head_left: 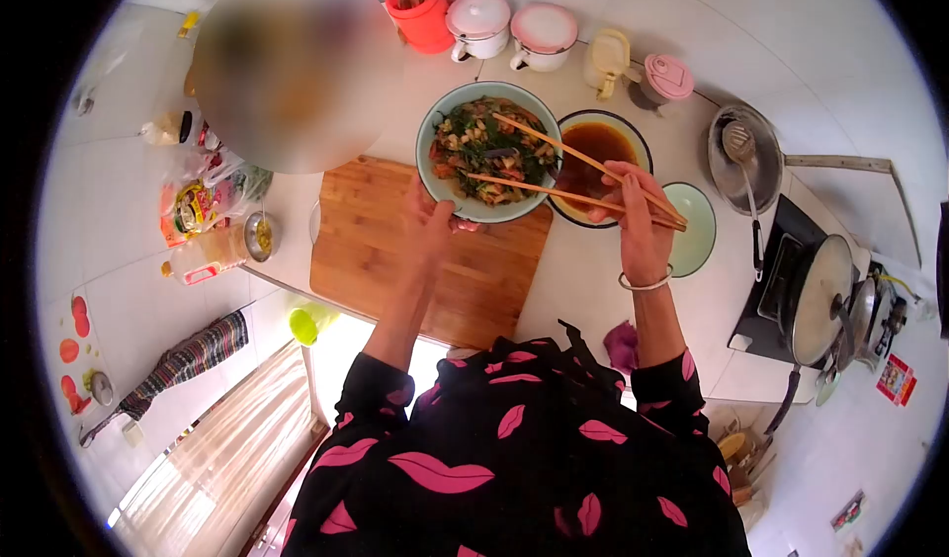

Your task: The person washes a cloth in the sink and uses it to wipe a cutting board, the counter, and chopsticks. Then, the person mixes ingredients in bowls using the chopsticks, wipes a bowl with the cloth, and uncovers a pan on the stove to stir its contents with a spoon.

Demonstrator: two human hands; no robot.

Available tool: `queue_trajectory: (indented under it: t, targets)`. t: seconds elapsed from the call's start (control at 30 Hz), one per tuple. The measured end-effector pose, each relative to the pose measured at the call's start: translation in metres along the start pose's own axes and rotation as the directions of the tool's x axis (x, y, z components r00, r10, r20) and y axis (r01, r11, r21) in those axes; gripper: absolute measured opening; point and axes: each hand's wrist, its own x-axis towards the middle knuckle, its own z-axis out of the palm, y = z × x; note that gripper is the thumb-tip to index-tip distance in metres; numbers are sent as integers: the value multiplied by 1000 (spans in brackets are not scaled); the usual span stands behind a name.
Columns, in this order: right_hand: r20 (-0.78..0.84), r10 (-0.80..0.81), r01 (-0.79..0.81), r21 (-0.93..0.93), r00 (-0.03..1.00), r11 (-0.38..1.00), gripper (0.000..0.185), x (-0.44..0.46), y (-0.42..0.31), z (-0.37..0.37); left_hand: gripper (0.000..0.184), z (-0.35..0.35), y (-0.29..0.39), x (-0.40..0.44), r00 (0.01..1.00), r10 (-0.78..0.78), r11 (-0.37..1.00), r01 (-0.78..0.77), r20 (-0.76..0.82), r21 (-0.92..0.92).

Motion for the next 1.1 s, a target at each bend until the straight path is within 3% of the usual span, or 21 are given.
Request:
queue_trajectory:
  t: [0.23,0.53,0.73,1.1]
  targets:
    - [-96,21,-28,-70,995,997,30,-2,-5,-17,57,21,-4,-13,991,-13,1000,11,135,20]
    - [-175,84,-88,-18,981,996,38,4,5,-30,56,31,-11,-16,992,-16,998,9,124,55]
    - [-174,32,-31,8,984,999,37,10,16,-44,56,32,-9,-11,981,-12,993,-11,193,118]
    - [-173,17,6,132,985,991,32,14,21,-52,54,39,-11,-7,989,-34,993,18,142,114]
